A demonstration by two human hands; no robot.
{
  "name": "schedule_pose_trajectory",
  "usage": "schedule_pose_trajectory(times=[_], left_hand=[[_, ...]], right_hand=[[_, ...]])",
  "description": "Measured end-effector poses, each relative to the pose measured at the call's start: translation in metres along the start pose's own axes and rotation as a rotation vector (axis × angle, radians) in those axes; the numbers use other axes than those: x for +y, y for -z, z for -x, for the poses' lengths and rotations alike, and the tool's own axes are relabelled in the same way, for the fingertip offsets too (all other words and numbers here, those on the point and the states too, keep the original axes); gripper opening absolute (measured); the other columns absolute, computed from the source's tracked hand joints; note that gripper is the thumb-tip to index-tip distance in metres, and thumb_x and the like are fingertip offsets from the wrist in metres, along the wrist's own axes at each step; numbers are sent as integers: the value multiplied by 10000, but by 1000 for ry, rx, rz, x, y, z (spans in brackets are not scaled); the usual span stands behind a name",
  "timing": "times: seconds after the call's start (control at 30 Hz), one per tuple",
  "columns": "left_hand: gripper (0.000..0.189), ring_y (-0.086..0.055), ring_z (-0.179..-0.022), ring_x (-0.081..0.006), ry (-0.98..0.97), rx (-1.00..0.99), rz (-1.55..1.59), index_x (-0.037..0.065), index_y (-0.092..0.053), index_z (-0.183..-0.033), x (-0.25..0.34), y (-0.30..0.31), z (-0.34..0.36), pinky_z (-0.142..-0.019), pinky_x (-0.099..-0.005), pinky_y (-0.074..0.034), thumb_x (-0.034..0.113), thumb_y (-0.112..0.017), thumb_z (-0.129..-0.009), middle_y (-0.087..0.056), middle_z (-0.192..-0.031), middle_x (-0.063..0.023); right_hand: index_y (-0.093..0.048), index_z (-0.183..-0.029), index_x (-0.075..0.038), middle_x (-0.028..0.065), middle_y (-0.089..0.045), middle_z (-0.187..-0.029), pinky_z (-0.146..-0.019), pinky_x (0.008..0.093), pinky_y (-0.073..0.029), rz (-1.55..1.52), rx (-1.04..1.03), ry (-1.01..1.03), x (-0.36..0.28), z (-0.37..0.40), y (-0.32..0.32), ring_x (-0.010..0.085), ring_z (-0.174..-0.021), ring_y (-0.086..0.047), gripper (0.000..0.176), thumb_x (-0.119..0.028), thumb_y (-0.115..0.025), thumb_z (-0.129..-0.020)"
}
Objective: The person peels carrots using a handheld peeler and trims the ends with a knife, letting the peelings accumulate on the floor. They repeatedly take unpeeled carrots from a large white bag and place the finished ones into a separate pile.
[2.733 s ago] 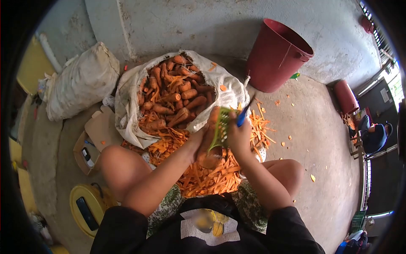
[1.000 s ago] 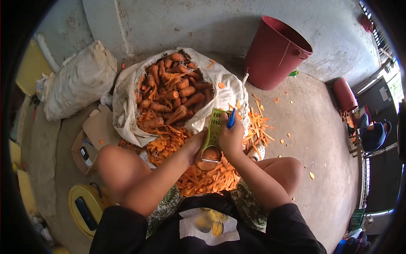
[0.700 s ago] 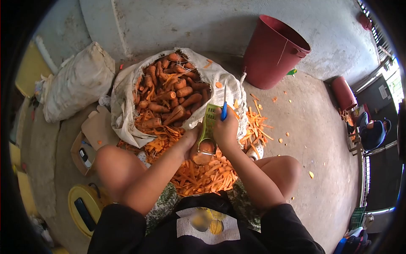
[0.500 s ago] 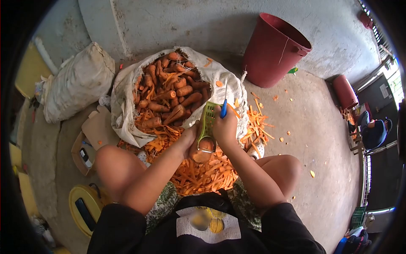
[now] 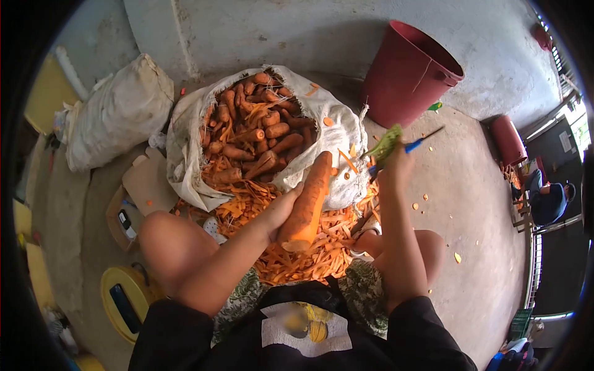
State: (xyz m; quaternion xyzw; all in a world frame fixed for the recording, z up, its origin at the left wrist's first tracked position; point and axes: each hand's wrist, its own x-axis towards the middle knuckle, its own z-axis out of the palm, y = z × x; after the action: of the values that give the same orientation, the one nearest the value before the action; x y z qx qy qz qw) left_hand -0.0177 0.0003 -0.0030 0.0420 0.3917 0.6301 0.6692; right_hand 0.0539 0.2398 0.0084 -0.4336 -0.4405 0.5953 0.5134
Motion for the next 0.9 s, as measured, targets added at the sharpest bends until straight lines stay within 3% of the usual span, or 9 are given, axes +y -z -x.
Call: schedule_pose_trajectory(times=[0.13, 0.23, 0.3, 0.43, 0.53, 0.67, 0.8, 0.87, 0.9], left_hand=[[414, -596, -635, -186, -28, 50, 70, 27, -474, -1032, -4, 8, -8, -606, -323, -530, 368, -265, -925, -575, -821, -92], [398, -602, -651, -170, -125, -152, 68, 35, -489, -1017, -6, 10, -10, -619, -312, -533, 354, -270, -925, -584, -801, -72], [395, -608, -659, -172, -57, 50, 157, 43, -491, -1001, -1, -8, -4, -606, -325, -534, 361, -270, -922, -589, -780, -74], [405, -614, -663, -200, -56, 132, 88, 45, -487, -993, -14, 4, -12, -585, -347, -534, 374, -263, -919, -588, -787, -98], [443, -604, -640, -255, 141, -28, -106, 19, -422, -1056, -24, 6, -9, -565, -359, -524, 412, -275, -914, -573, -797, -151], [468, -601, -675, -251, 247, -88, -163, 3, -392, -1109, -15, -14, 9, -586, -356, -521, 414, -278, -915, -566, -817, -163], [479, -602, -691, -235, 125, -97, -129, -7, -393, -1116, -14, -6, 2, -605, -352, -522, 418, -323, -905, -568, -805, -146], [471, -603, -696, -226, 104, 53, -187, -10, -402, -1125, -8, -3, 1, -634, -340, -519, 390, -414, -877, -563, -833, -144], [448, -599, -738, -214, -4, 80, -174, -7, -411, -1131, -8, -2, 2, -666, -328, -511, 295, -533, -823, -555, -885, -137]], right_hand=[[-567, -787, -54, -44, -440, -566, -425, 212, -285, 298, -475, -91, -15, 95, -19, 59, -467, -382, 216, -266, -569, -822], [-526, -770, -35, -21, -467, -581, -440, 228, -330, 341, -551, 40, -9, 133, -24, 64, -488, -409, 199, -221, -548, -839], [-521, -772, -26, -12, -477, -585, -451, 236, -344, 335, -554, 82, 2, 137, -22, 67, -497, -417, 200, -213, -547, -839], [-525, -778, 3, 48, -510, -591, -482, 282, -371, 606, -460, 299, 19, 124, -19, 112, -517, -448, 242, -229, -530, -848], [-542, -809, -4, 153, -561, -617, -520, 385, -400, 772, -190, 242, 26, 62, -14, 277, -538, -526, 271, -259, -468, -863], [-534, -802, 5, 171, -558, -633, -548, 388, -402, 864, 231, 389, 58, -28, 21, 319, -583, -531, 287, -272, -485, -859], [-519, -722, 11, 117, -526, -584, -512, 353, -362, 711, 245, 284, 44, -27, 19, 191, -510, -452, 288, -248, -512, -847], [-489, -760, 22, 94, -500, -595, -526, 334, -357, 563, 66, 215, 22, -4, 5, 188, -530, -439, 278, -236, -487, -862], [-462, -721, 5, 25, -429, -568, -504, 292, -326, 449, 29, 206, 8, 14, -4, 109, -528, -365, 277, -227, -481, -871]])
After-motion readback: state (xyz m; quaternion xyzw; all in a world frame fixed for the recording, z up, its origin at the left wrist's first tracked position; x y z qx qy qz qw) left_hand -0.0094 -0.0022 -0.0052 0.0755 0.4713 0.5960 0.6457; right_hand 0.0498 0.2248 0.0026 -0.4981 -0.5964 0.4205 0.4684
